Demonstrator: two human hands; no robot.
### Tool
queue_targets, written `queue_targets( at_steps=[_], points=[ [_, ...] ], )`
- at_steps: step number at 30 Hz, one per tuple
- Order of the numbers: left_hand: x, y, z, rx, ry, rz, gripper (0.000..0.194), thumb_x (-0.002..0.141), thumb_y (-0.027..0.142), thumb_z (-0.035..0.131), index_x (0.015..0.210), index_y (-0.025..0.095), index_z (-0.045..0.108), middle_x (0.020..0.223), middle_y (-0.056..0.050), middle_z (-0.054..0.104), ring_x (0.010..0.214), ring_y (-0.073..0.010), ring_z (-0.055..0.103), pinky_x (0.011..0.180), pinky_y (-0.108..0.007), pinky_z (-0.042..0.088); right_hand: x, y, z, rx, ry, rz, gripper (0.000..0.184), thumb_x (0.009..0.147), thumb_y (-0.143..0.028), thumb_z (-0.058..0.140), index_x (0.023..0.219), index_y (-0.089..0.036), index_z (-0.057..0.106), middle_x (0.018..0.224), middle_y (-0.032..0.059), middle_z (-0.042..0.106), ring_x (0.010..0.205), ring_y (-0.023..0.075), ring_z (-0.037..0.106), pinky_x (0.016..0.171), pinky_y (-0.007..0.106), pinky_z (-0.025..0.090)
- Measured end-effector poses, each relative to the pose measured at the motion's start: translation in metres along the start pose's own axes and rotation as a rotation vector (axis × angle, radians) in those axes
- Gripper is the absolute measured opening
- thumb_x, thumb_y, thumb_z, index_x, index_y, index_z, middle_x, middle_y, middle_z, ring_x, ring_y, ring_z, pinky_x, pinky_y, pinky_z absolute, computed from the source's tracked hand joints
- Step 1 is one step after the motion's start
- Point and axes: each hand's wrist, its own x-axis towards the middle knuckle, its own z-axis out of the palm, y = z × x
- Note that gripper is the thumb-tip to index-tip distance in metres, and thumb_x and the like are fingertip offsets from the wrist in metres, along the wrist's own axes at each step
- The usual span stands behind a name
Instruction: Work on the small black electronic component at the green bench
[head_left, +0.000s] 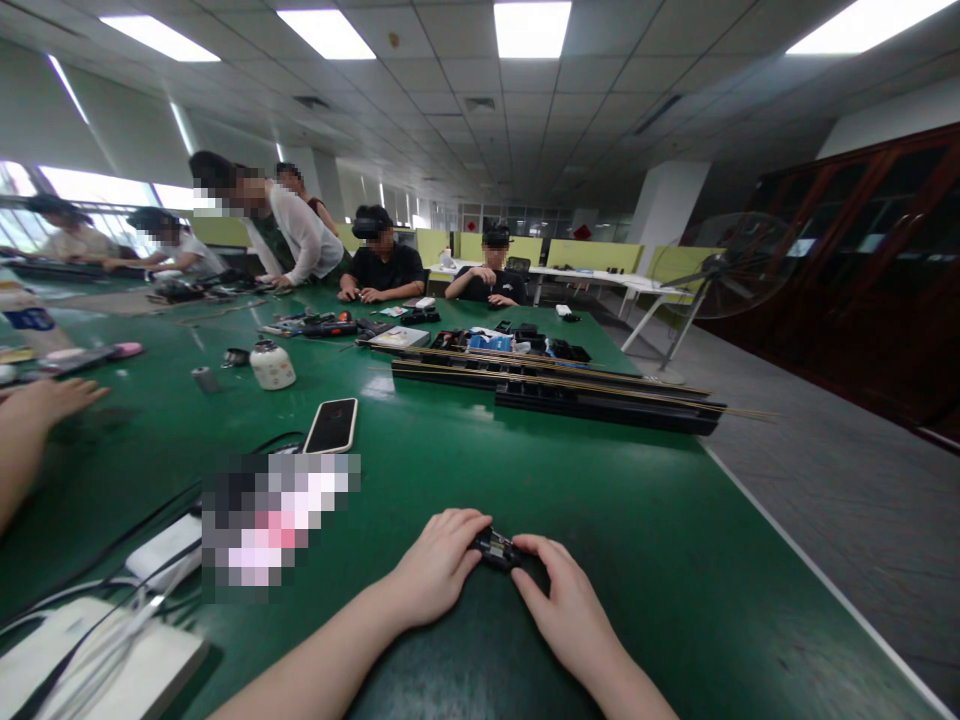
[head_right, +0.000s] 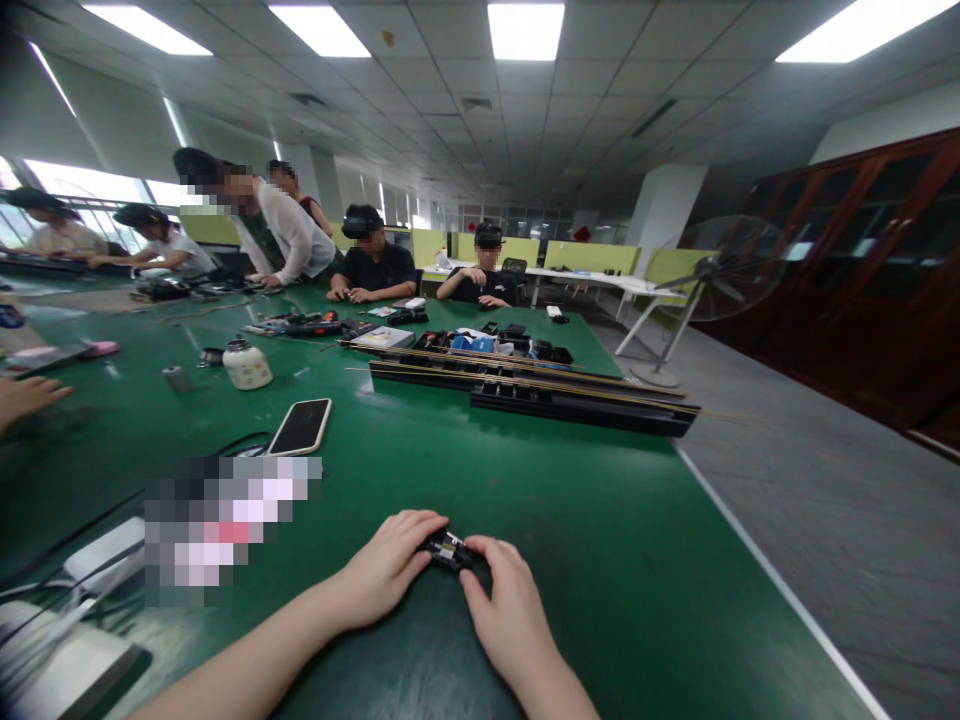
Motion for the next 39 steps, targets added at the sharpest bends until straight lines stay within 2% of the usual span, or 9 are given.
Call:
queue_targets(
  at_steps=[17,26,39],
  points=[
    [0.0004,0.0045,-0.0041,-0.059,0.013,-0.009,0.040,0.083,0.016,0.052,0.122,0.021,0.048,0.118,-0.008,0.055,0.110,-0.0224,0.048,0.096,-0.039,0.038,0.0002,-0.0004,-0.0009,-0.004,-0.009,-0.013,0.029,0.075,-0.019,0.050,0.102,-0.021,0.061,0.104,0.0064,0.063,0.101,0.0211,0.057,0.093,0.035,0.042],
    [0.0004,0.0041,-0.0046,-0.040,-0.008,-0.002,0.040,0.083,0.015,0.050,0.122,0.024,0.047,0.119,-0.007,0.053,0.110,-0.0227,0.046,0.096,-0.040,0.038,-0.0001,0.0008,-0.0001,-0.008,-0.001,-0.018,0.030,0.075,-0.016,0.048,0.101,-0.022,0.061,0.103,0.0059,0.064,0.100,0.0210,0.058,0.092,0.035,0.043],
    [0.0007,0.0066,-0.0063,-0.059,-0.007,-0.010,0.040,0.083,0.014,0.051,0.122,0.021,0.048,0.119,-0.007,0.053,0.110,-0.0222,0.047,0.096,-0.039,0.037,0.0002,-0.0023,-0.0018,-0.021,-0.011,-0.014,0.030,0.075,-0.016,0.047,0.101,-0.022,0.061,0.104,0.0055,0.064,0.102,0.0204,0.057,0.093,0.033,0.042]
  ],
)
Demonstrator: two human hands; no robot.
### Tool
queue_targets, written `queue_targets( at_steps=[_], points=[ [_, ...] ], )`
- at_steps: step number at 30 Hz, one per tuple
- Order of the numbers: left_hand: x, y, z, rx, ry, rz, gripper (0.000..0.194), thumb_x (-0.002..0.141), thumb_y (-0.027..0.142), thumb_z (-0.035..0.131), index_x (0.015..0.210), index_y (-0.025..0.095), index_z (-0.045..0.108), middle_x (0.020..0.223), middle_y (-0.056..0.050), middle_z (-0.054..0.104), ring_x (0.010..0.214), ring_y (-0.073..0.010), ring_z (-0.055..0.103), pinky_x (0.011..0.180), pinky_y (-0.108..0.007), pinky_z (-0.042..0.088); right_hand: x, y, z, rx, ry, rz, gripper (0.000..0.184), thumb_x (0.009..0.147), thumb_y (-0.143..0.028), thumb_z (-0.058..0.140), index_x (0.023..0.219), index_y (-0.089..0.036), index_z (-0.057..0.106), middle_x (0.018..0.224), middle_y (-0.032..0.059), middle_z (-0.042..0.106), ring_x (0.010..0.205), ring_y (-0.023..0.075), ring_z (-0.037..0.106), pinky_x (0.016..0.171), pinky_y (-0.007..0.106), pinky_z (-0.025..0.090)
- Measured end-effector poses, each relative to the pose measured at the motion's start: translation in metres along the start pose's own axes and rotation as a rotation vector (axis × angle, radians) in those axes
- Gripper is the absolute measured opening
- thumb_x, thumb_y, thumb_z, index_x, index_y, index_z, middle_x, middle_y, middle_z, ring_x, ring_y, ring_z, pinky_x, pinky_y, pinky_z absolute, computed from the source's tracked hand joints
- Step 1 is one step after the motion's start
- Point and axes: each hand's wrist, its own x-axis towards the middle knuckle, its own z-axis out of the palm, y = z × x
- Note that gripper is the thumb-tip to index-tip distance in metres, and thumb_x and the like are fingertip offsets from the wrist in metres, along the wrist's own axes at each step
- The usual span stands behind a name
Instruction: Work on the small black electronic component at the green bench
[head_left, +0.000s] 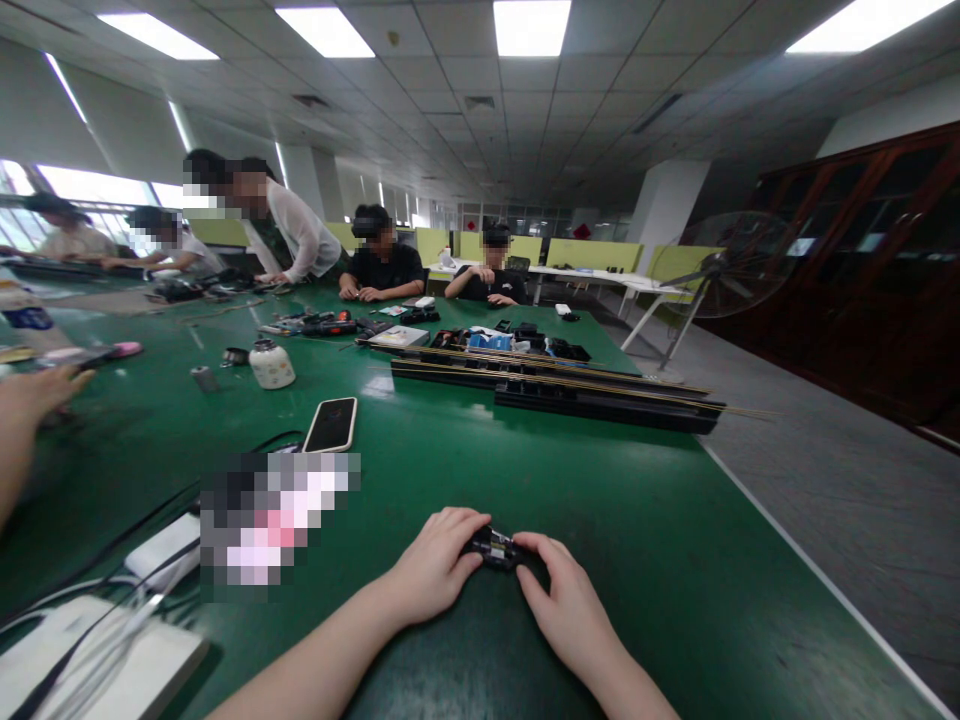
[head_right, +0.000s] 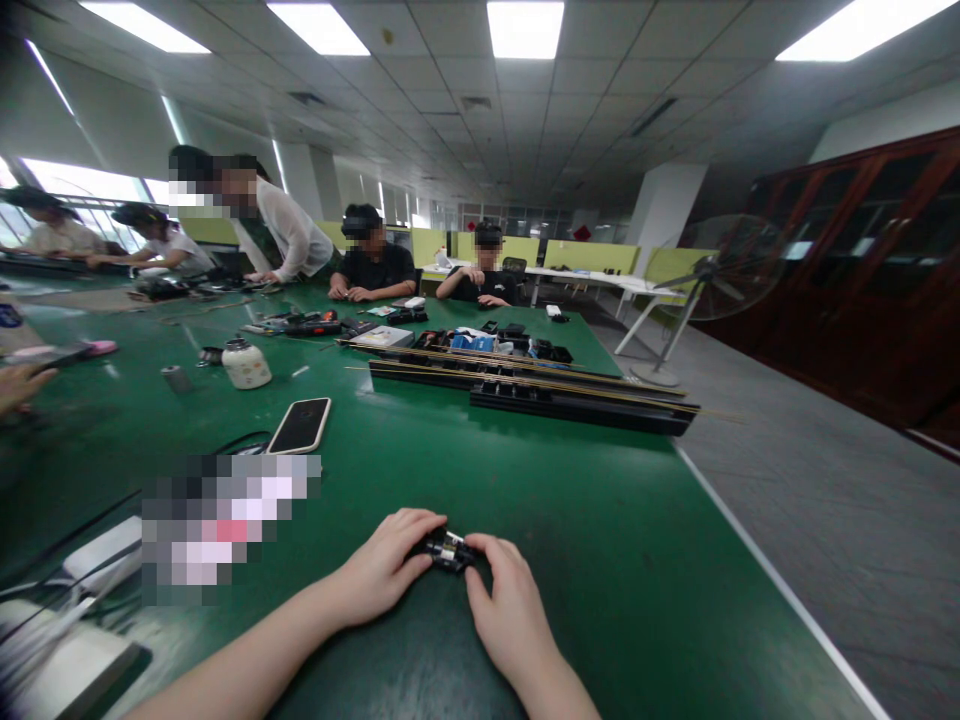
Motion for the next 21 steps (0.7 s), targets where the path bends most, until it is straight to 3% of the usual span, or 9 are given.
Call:
queue_targets(
  at_steps=[11,17,21],
  points=[
    [-0.0002,-0.0005,0.0004,-0.028,-0.003,0.010,0.043,0.082,0.015,0.055,0.123,0.024,0.046,0.118,-0.006,0.053,0.109,-0.0220,0.047,0.096,-0.038,0.037,-0.0009,-0.0016,-0.0012,0.022,0.018,-0.005,0.030,0.075,-0.017,0.049,0.102,-0.022,0.062,0.105,0.0062,0.064,0.102,0.0211,0.058,0.093,0.035,0.043],
    [0.0003,0.0006,-0.0014,-0.054,-0.032,0.033,0.041,0.084,0.018,0.055,0.123,0.026,0.046,0.120,-0.005,0.054,0.110,-0.0221,0.047,0.096,-0.039,0.037,-0.0001,-0.0029,-0.0022,0.040,-0.006,-0.021,0.025,0.083,-0.027,0.047,0.100,-0.022,0.065,0.112,0.0070,0.063,0.110,0.0210,0.054,0.100,0.038,0.038],
    [0.0002,0.0019,-0.0023,-0.069,-0.043,0.030,0.046,0.081,0.022,0.061,0.124,0.027,0.046,0.118,-0.004,0.056,0.109,-0.0231,0.049,0.095,-0.040,0.037,-0.0002,-0.0029,-0.0019,0.012,-0.027,-0.023,0.023,0.077,-0.030,0.057,0.097,-0.023,0.066,0.113,0.0072,0.063,0.110,0.0227,0.053,0.098,0.040,0.038]
  ],
)
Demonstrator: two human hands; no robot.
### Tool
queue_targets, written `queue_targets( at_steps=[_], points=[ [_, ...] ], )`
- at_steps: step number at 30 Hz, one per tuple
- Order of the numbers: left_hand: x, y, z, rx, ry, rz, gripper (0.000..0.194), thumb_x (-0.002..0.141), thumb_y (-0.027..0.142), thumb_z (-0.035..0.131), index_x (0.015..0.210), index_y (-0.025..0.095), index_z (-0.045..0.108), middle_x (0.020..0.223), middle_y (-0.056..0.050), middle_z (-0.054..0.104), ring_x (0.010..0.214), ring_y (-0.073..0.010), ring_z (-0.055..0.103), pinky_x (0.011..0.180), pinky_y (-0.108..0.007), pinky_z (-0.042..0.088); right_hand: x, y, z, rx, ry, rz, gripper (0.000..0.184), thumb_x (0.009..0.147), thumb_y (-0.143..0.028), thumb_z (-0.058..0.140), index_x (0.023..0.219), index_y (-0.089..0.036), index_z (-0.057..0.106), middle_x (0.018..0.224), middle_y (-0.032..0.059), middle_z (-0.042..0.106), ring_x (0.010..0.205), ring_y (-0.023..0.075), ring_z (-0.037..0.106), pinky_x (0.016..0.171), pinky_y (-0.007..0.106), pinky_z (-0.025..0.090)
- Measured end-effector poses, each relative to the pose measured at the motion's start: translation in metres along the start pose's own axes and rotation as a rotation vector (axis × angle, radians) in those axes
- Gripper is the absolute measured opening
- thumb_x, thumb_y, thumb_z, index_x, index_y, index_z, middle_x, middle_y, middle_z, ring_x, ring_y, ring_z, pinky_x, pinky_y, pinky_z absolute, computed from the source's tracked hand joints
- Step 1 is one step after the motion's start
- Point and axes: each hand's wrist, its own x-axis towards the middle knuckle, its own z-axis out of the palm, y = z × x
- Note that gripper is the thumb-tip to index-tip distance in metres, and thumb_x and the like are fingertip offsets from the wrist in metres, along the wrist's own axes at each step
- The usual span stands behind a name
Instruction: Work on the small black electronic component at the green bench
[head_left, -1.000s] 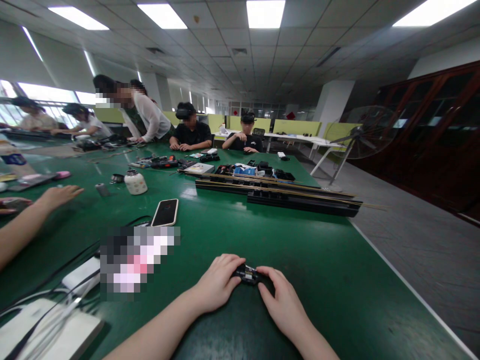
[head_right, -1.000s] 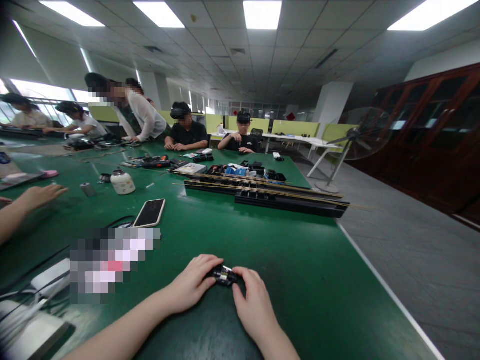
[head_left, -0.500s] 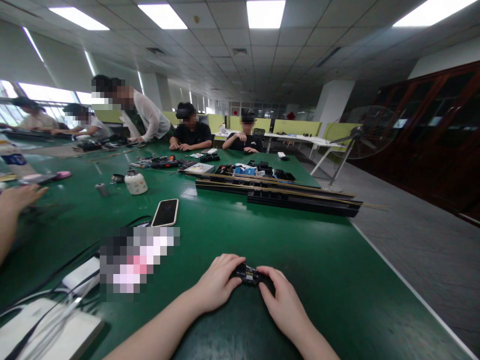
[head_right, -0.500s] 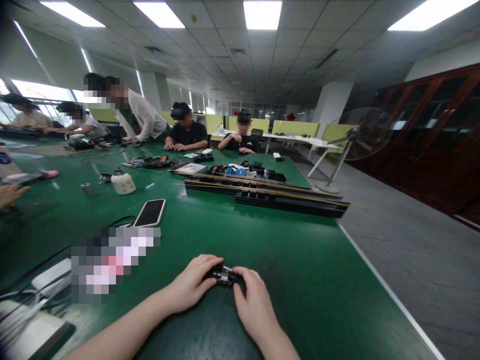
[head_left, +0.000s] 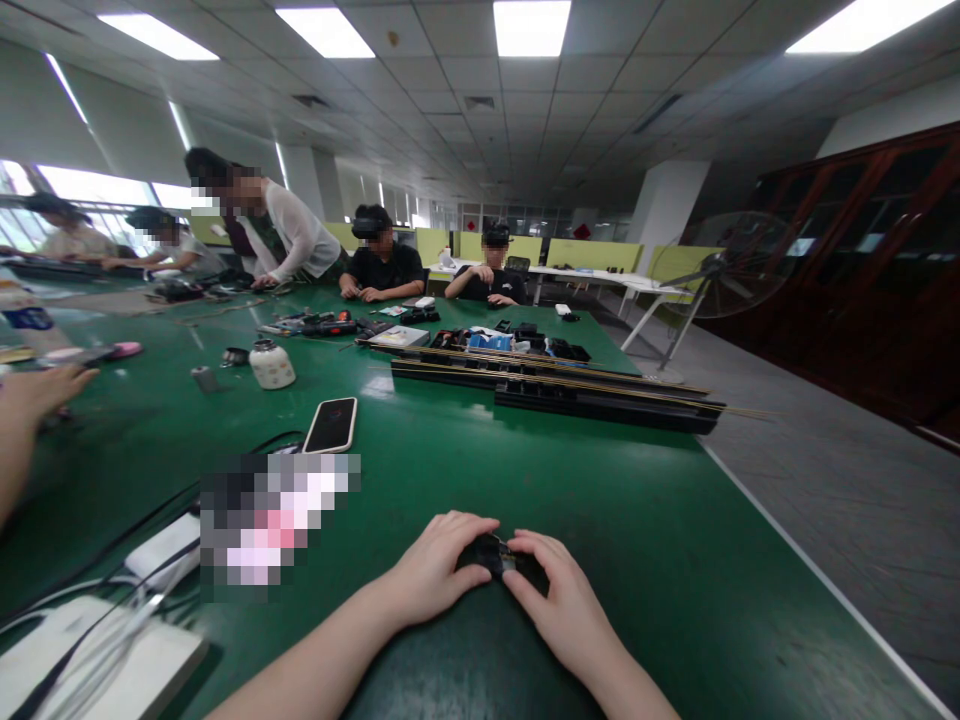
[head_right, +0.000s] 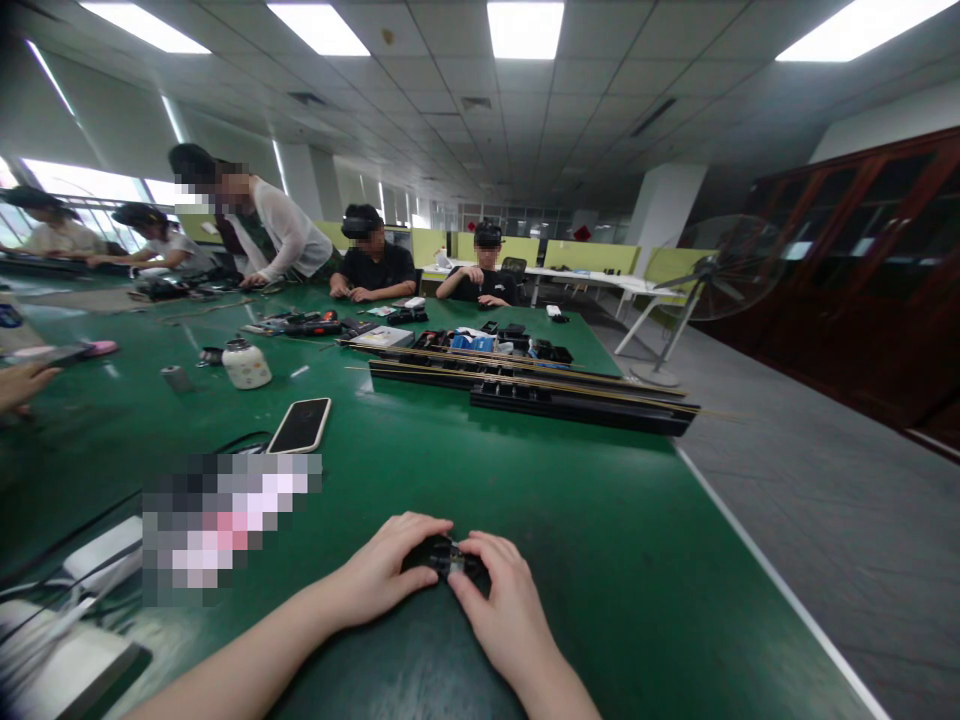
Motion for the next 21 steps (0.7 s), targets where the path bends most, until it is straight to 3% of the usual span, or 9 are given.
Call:
queue_targets(
  at_steps=[10,21],
  points=[
    [-0.0006,0.0016,-0.0009,0.033,-0.001,0.020,0.051,0.075,0.034,0.067,0.121,0.024,0.048,0.112,-0.006,0.057,0.104,-0.0245,0.050,0.091,-0.038,0.038,-0.0003,-0.0020,-0.0011,-0.030,-0.046,-0.012,0.016,0.073,-0.024,0.060,0.088,-0.024,0.066,0.110,0.0063,0.064,0.110,0.0235,0.053,0.098,0.041,0.037],
    [-0.0003,0.0042,-0.0027,0.055,-0.007,0.040,0.037,0.077,0.028,0.064,0.112,0.024,0.053,0.106,-0.004,0.058,0.099,-0.0221,0.051,0.088,-0.035,0.039,-0.0010,-0.0021,-0.0006,-0.013,-0.050,-0.023,0.014,0.075,-0.022,0.059,0.087,-0.024,0.065,0.109,0.0055,0.064,0.109,0.0220,0.053,0.097,0.039,0.037]
  ],
)
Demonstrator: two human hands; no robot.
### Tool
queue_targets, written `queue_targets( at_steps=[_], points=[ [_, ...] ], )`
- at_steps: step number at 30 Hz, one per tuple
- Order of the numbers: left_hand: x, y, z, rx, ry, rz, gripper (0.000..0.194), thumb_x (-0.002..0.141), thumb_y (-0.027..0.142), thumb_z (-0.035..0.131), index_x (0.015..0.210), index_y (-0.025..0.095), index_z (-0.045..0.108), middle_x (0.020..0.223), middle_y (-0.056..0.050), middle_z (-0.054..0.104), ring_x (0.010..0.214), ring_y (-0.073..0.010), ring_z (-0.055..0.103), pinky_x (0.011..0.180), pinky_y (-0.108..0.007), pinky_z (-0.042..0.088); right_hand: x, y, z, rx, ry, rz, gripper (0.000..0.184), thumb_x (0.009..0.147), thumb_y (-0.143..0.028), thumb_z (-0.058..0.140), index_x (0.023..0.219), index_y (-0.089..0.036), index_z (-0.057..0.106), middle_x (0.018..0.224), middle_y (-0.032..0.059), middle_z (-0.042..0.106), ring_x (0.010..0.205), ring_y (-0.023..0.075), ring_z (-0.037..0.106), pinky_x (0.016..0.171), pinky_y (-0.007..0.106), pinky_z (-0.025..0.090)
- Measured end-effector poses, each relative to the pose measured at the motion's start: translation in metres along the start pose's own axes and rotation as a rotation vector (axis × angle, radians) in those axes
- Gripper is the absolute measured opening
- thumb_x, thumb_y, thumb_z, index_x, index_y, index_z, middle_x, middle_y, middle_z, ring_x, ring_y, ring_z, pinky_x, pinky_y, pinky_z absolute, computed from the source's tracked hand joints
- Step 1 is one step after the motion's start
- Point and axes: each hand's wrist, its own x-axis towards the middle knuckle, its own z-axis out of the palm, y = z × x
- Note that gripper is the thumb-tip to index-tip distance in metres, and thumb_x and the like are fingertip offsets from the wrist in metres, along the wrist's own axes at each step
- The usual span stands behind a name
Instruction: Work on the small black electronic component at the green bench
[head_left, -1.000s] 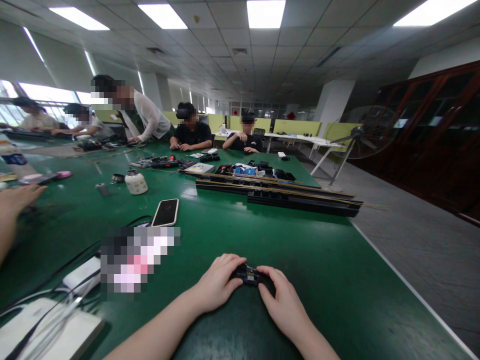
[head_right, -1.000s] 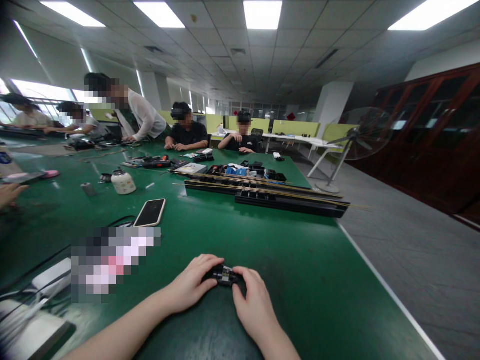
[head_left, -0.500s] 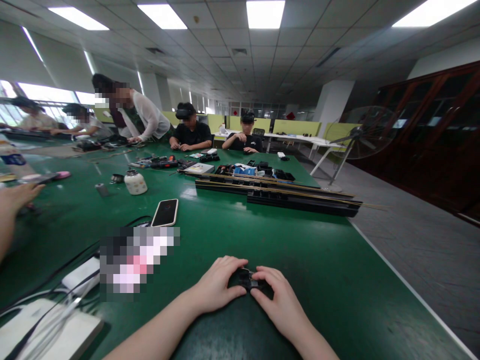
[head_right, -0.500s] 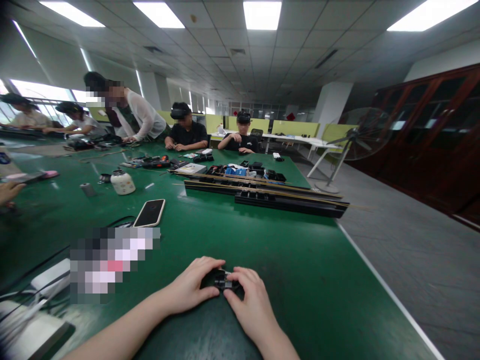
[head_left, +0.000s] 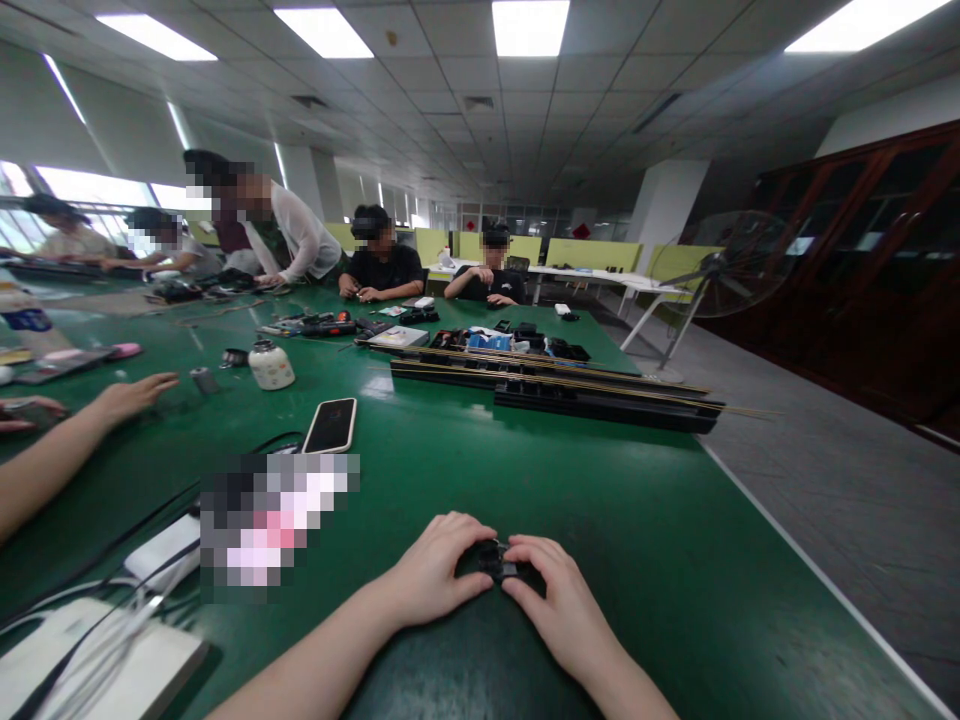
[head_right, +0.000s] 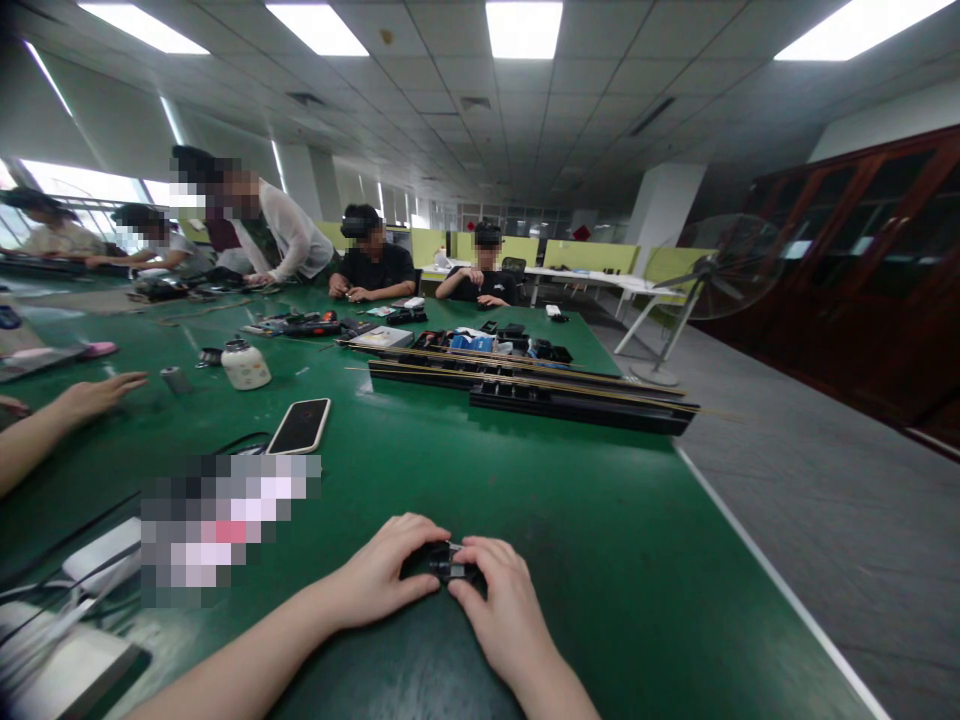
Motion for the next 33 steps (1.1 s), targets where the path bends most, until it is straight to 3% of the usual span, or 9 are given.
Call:
queue_targets(
  at_steps=[7,14,20,33],
  points=[
    [-0.001,-0.001,0.001,0.004,0.012,-0.008,0.037,0.078,0.028,0.063,0.114,0.024,0.052,0.107,-0.003,0.058,0.100,-0.0215,0.051,0.089,-0.034,0.039,0.003,0.006,0.002,0.130,0.082,0.066,0.014,0.074,-0.025,0.058,0.087,-0.022,0.064,0.109,0.0061,0.063,0.107,0.0207,0.055,0.097,0.035,0.038],
    [0.000,-0.001,0.001,-0.006,0.018,-0.028,0.039,0.078,0.024,0.063,0.115,0.024,0.052,0.109,-0.004,0.058,0.102,-0.0221,0.049,0.090,-0.035,0.039,0.007,0.012,0.000,0.259,0.154,0.139,0.021,0.073,-0.031,0.059,0.091,-0.020,0.063,0.091,0.0045,0.068,0.090,0.0219,0.061,0.086,0.036,0.044],
    [0.001,-0.002,0.002,-0.005,0.017,-0.046,0.040,0.079,0.024,0.061,0.118,0.023,0.051,0.111,-0.006,0.057,0.104,-0.0230,0.049,0.092,-0.037,0.039,0.011,0.020,0.004,0.479,0.264,0.171,0.026,0.066,-0.038,0.067,0.083,-0.019,0.062,0.080,0.0053,0.068,0.080,0.0230,0.063,0.078,0.036,0.048],
    [0.001,-0.003,0.003,0.001,0.017,-0.044,0.039,0.080,0.025,0.060,0.118,0.023,0.051,0.112,-0.006,0.057,0.104,-0.0226,0.049,0.093,-0.036,0.039,0.013,0.005,-0.007,0.725,0.365,0.325,0.043,0.050,-0.046,0.077,0.080,-0.018,0.064,0.081,0.0064,0.071,0.085,0.0241,0.065,0.084,0.036,0.048]
  ],
)
